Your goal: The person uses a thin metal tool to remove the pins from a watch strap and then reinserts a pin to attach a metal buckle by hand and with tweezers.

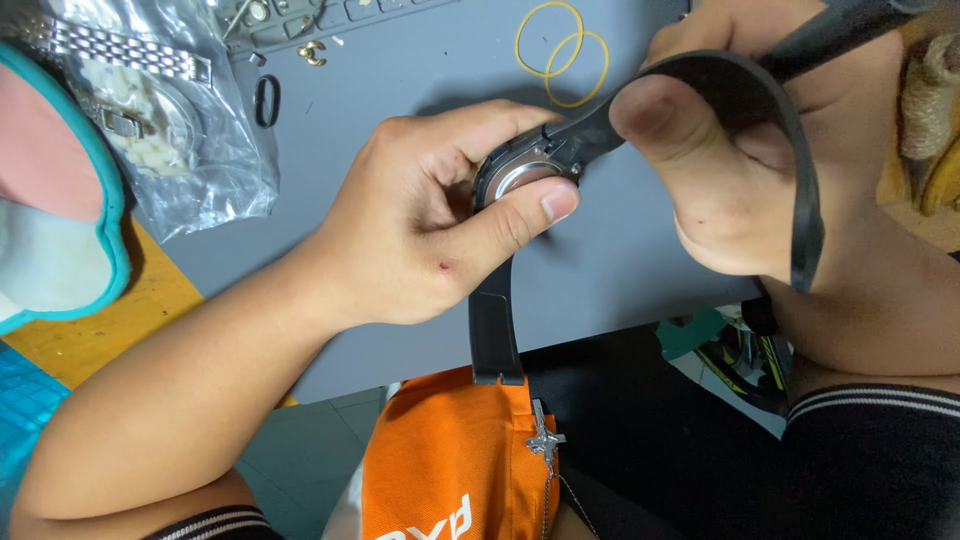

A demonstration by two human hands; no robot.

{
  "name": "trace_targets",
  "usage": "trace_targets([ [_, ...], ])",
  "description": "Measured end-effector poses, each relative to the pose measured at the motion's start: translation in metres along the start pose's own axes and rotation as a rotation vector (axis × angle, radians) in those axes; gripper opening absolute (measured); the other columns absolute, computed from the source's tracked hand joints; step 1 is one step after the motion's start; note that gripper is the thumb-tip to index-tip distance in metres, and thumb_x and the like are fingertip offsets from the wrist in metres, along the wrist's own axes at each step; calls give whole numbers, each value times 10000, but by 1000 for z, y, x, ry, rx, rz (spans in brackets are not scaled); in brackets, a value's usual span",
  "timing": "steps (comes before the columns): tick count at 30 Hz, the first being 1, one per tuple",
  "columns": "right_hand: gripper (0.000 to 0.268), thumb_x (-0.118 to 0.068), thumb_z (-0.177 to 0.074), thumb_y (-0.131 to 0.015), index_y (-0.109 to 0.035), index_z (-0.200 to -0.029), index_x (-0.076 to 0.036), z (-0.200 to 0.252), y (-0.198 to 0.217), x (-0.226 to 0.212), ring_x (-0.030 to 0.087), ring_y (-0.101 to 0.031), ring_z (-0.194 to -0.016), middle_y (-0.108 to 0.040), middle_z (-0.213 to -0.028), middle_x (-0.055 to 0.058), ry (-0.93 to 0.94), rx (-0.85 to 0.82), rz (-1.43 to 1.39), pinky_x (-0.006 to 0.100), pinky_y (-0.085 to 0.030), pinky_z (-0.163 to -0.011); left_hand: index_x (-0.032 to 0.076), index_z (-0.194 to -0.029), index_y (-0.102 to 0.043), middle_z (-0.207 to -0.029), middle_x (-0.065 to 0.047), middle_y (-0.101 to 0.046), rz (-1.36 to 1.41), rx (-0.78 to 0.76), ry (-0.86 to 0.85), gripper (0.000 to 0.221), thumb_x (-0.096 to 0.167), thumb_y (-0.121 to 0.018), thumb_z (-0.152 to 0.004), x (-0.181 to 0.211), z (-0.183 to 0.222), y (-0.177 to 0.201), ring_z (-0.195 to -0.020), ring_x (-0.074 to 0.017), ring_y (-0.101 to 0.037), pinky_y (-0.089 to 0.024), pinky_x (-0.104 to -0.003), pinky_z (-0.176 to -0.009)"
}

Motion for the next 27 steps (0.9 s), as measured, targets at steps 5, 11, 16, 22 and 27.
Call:
trace_targets([
  [5,369,-171,-826,-414,-269,-534,4,0,3,0,113,-150,-420,-167,-454,23,48,14,-14,268,-90,-447,23,-903,-466,-687,-17,-459,-165,-27,-129,162,157,-485,-813,5,-2,-3,-570,-141,-404,-349,-236,-540],
  [11,447,-231,-824,-358,-172,-463,-43,-6,-1,-13,108,-104,-407,-113,-442,11,30,-72,81,275,-47,-439,10,-943,-462,-703,-25,-472,-192,-21,-147,202,162,-488,-813,10,2,-3,-581,-143,-431,-361,-239,-543],
  [16,321,-141,-897,-437,-377,-644,46,6,6,-5,186,-267,-557,-268,-581,91,113,-9,177,313,-190,-567,42,-973,-480,-643,44,-415,-134,0,-94,192,159,-484,-820,7,2,-2,-521,-67,-368,-336,-183,-478],
  [22,443,-271,-821,-339,-163,-477,-55,-4,-2,-16,102,-101,-444,-103,-480,-3,-11,-59,101,266,-52,-452,-2,-990,-446,-828,-87,-538,-301,3,-297,218,153,-461,-838,24,5,1,-714,-210,-542,-419,-284,-681],
  [27,263,-136,-854,-450,-458,-739,101,10,11,-6,136,-288,-496,-334,-566,94,63,99,-43,253,-173,-495,77,-1104,-385,-1010,-79,-519,-365,20,-290,261,129,-453,-858,19,9,6,-725,-188,-501,-397,-264,-610],
])
Point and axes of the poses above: each hand's wrist, its own z-axis away from the middle knuckle, its own y-axis out of the back of the hand, x = y × z, the point moved 8 cm from there along -z, towards the middle knuckle
